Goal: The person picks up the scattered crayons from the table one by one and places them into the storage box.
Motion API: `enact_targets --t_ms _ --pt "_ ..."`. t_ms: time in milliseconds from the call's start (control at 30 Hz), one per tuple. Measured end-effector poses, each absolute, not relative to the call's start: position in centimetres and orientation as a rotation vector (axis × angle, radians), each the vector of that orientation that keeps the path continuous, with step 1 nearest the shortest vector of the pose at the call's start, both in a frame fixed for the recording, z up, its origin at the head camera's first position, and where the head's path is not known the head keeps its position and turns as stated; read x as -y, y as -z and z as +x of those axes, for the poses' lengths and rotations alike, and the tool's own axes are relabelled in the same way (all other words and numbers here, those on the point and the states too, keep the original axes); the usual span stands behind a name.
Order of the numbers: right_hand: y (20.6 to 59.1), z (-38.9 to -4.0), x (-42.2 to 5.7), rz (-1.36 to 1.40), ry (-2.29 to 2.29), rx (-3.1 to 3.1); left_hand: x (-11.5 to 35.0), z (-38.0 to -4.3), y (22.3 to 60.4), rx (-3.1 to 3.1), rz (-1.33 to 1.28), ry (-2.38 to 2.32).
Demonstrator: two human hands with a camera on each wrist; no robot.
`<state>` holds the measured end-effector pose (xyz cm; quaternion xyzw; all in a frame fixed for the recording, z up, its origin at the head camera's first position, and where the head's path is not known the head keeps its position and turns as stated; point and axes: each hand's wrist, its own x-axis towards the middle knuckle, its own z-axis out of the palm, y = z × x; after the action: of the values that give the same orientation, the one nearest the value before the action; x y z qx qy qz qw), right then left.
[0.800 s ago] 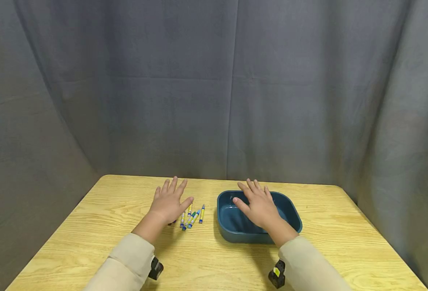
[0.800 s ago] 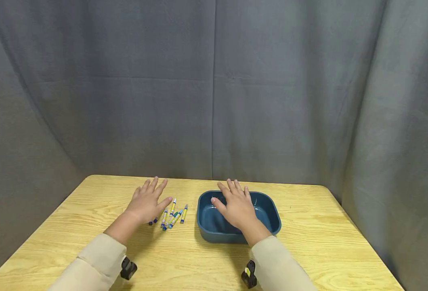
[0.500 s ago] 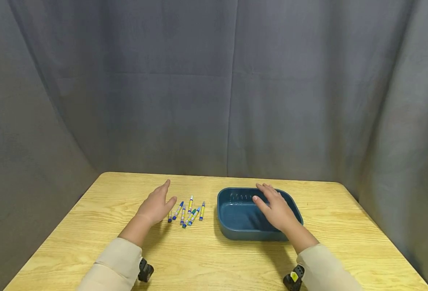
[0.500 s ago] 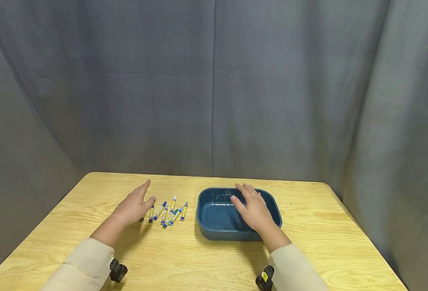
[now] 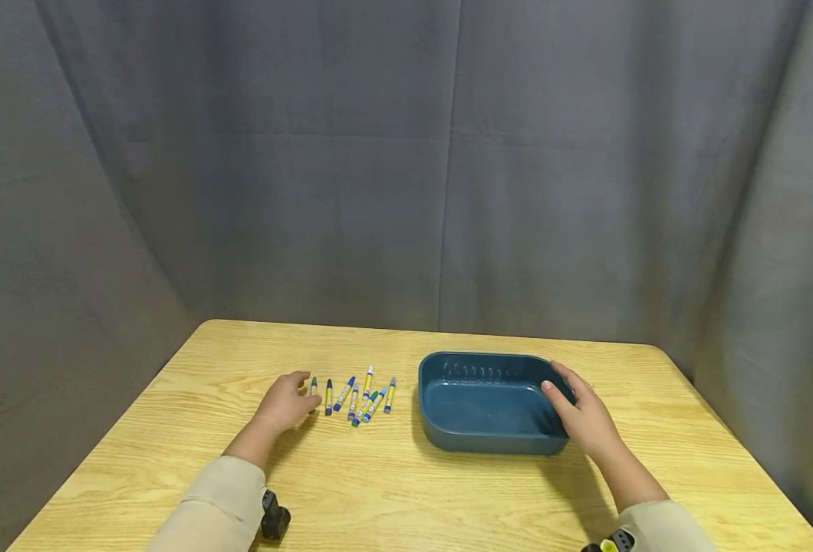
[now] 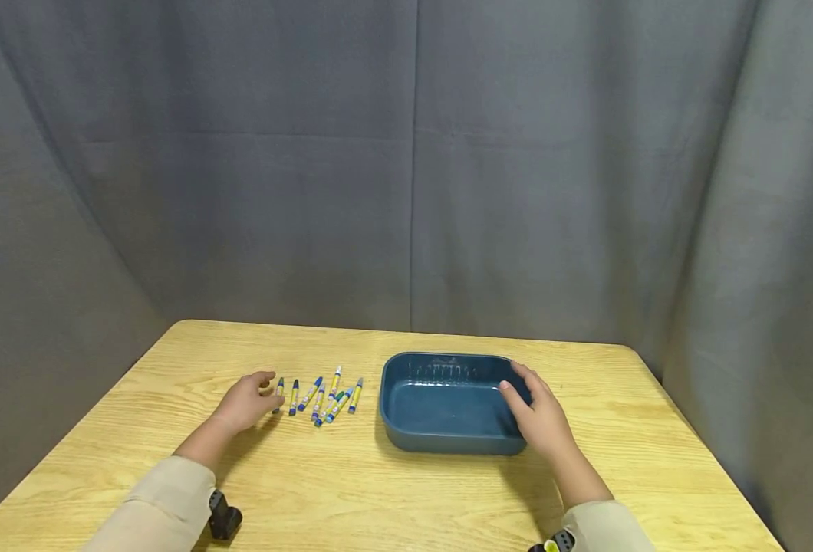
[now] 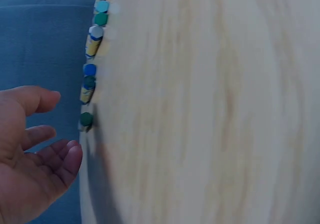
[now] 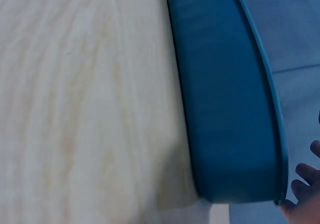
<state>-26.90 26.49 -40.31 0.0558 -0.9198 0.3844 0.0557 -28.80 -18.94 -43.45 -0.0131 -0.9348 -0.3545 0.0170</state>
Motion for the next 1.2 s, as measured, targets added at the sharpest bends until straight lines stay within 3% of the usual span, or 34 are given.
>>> enact_targets --t_ms 800,1200 --pt "44.5 -26.6 -28.8 0.015 -1.622 2.683 17.8 -30.8 44.0 2.984 0.114 0.881" --pt "45.1 -26.4 -28.6 -0.079 -1.770 2.633 16.7 -30.4 42.6 2.826 0.061 1.331"
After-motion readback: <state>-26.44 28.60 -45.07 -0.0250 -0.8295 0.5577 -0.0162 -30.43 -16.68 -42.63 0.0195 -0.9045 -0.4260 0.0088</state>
